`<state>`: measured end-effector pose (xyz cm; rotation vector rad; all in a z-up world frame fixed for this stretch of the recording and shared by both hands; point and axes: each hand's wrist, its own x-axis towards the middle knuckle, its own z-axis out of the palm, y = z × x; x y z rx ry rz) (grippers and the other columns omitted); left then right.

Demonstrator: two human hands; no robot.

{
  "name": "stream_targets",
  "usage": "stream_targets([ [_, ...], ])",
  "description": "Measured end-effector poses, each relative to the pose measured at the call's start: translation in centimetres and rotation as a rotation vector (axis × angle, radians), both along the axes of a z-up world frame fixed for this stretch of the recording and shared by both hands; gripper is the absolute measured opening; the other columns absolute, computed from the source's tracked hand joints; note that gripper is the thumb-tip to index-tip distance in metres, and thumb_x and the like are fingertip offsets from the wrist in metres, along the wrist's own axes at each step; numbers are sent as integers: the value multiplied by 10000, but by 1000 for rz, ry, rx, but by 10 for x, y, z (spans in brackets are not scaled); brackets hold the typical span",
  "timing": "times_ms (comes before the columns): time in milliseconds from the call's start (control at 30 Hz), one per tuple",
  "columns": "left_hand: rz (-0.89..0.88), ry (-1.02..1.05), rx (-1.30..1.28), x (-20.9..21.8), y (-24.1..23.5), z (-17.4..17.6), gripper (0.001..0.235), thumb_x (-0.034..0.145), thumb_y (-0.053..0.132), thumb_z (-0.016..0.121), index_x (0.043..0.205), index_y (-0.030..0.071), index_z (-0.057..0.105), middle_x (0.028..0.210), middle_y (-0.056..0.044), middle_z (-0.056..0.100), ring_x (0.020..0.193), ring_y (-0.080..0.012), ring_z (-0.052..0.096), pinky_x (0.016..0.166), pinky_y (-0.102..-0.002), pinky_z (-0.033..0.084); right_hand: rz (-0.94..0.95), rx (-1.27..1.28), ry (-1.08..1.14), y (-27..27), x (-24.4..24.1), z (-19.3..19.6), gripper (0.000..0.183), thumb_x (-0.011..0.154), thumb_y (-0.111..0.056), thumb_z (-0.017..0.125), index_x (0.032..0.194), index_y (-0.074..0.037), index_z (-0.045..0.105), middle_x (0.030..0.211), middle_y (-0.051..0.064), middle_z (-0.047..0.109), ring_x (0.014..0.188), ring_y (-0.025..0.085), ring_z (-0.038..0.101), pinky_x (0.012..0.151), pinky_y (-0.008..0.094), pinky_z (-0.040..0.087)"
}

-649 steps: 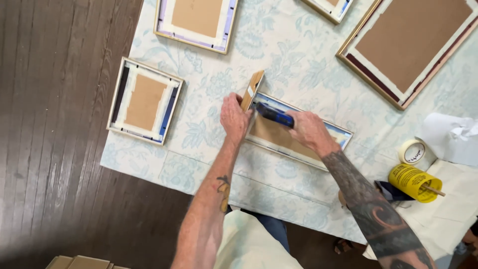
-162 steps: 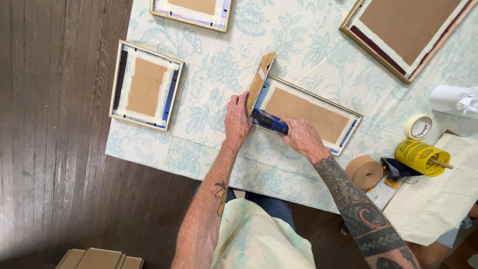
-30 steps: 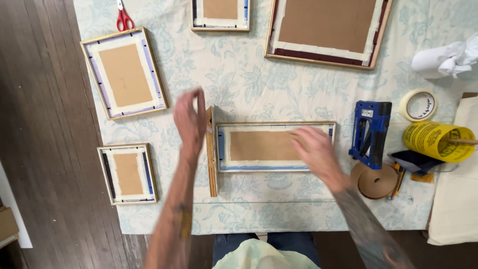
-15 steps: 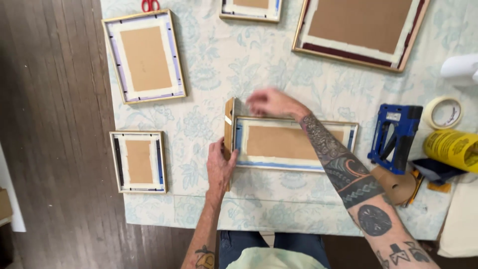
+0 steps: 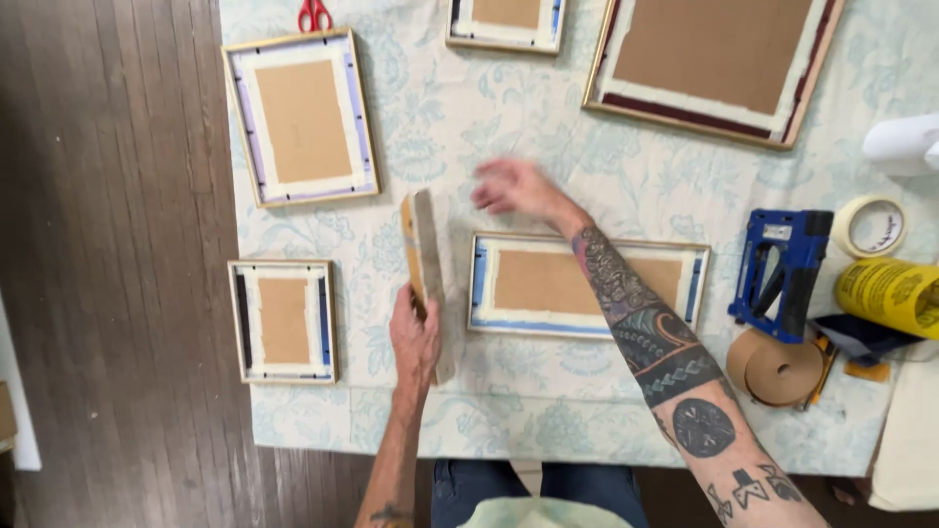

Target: Secure the backings of wooden picture frames using a manual staple gun.

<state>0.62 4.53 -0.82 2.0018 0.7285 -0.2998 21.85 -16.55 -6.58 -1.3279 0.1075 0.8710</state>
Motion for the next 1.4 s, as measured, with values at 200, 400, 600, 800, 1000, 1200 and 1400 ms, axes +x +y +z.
stream_targets([
  [200,393,237,-365,-36,3,4,296,929,344,556,1157,181,651,1041,-88,771,925,-219,729,845,-401,569,-289,-558,-728,-64,-5,24,263,1047,-216,611,1284,-121,677,1213,91,712,1169,253,675,967,374,558],
  [400,625,428,-929,-80,-64,8,591,803,528,481,1130,125,762,757,-98,767,643,-212,739,583,-323,590,375,-1101,-729,-163,-105,32,218,990,-394,658,1135,-259,749,1109,13,685,1127,247,658,980,426,539],
  [600,871,442,-1105,-117,-136,-56,653,741,445,588,1333,172,625,923,-216,784,694,-383,758,623,-488,609,205,-1112,-762,-176,-117,21,181,1013,-407,685,1055,-248,762,990,1,683,993,224,690,921,367,558],
  [800,752,262,-865,-76,-96,2,481,834,424,557,1230,181,680,905,-150,783,694,-304,754,612,-390,599,45,-1199,-596,-175,-165,36,251,1062,-389,604,1119,-195,752,1006,71,703,993,314,711,885,444,575],
  [1000,634,149,-666,-26,-61,30,310,979,295,631,1232,137,549,1145,-134,750,965,-293,753,808,-432,605,-44,-1238,-561,-155,-189,58,231,1061,-366,600,1155,-213,745,1034,55,709,992,303,714,868,438,580],
  [1200,499,38,-621,-16,-40,-8,386,965,218,683,1296,73,549,1070,-90,706,923,-235,723,779,-391,610,-140,-1259,-558,-152,-188,63,229,1066,-333,602,1154,-178,747,1024,104,702,973,372,702,848,502,574],
  [1400,392,12,-571,-23,-45,-16,429,969,244,715,1308,54,534,1032,-89,704,871,-212,711,744,-361,621,-166,-1320,-536,-172,-185,47,244,1078,-343,594,1175,-178,745,1046,86,706,958,353,714,829,494,574],
])
